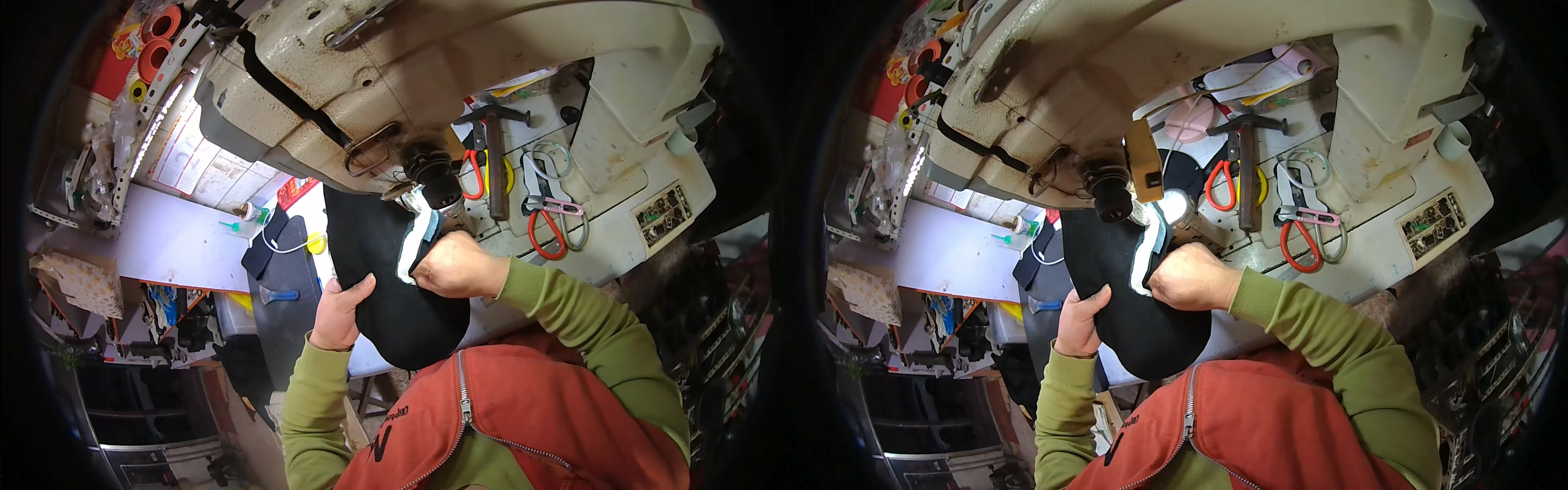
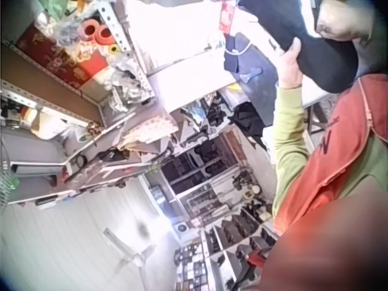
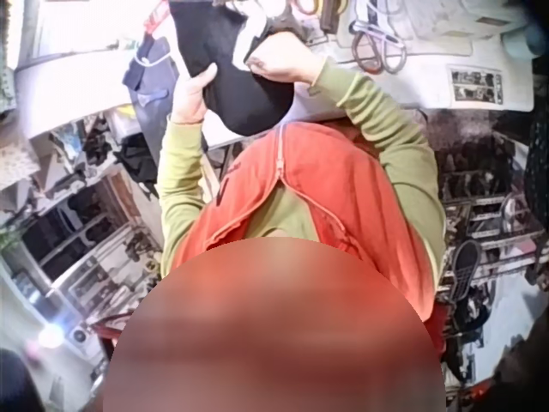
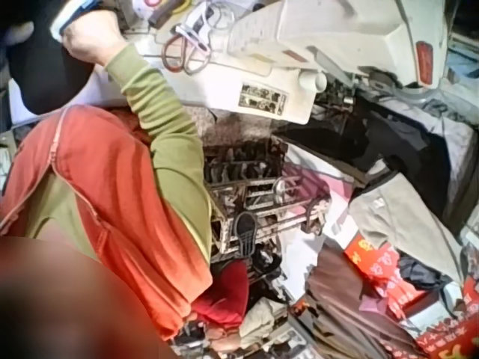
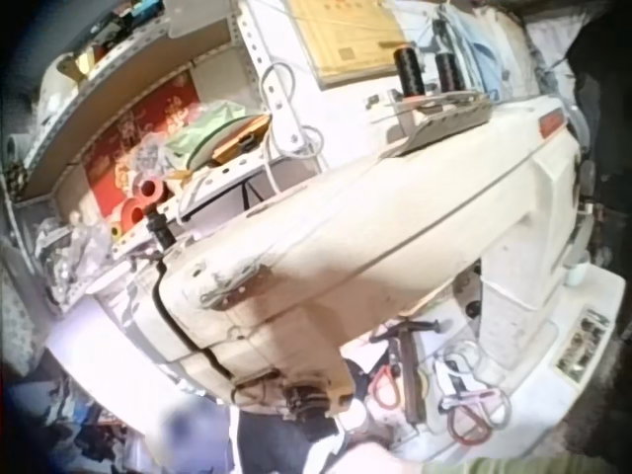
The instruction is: The person sews a black shoe using a sewing machine, guiding the shoe under the needle and stitching along the edge. They periodically stop to adjust the shoe and inspect the seam, then resume sewing until the segment ends.
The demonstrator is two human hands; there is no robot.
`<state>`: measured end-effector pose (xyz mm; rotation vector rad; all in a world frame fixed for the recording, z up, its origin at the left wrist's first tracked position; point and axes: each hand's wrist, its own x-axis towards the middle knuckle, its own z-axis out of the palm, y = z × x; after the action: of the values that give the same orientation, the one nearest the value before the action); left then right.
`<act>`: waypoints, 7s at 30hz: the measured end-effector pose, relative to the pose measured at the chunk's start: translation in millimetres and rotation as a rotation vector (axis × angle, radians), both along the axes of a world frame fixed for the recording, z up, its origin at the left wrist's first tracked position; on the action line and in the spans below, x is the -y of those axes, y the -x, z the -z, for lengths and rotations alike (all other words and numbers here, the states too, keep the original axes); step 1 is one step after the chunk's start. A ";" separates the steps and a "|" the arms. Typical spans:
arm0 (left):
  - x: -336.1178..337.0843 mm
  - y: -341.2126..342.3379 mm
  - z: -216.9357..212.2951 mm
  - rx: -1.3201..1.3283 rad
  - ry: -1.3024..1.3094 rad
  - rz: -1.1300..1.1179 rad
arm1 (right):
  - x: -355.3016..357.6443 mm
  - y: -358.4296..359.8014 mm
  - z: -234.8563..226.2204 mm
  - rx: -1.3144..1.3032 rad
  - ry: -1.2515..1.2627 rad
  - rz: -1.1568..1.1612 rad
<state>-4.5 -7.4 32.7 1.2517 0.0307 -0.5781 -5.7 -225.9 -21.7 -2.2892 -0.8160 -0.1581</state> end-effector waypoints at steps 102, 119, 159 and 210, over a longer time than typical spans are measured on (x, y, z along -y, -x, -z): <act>30.6 -17.3 20.0 0.132 -0.087 0.182 | 33.2 12.3 -9.8 -0.223 -0.325 -0.114; 32.0 -17.0 6.3 0.130 -0.151 0.192 | 41.7 11.5 -26.9 -0.198 -0.218 -0.135; 34.7 -17.4 -1.8 -0.090 0.190 0.204 | 3.1 53.9 -33.2 -0.912 -1.220 0.135; 71.0 -53.9 -16.6 -0.106 -0.106 0.088 | -2.3 20.3 -24.6 -0.492 -1.196 0.458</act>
<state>49.5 -78.3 49.2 1.3288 0.0961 -0.7264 -26.1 -223.6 2.9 -1.2210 0.1185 -0.1996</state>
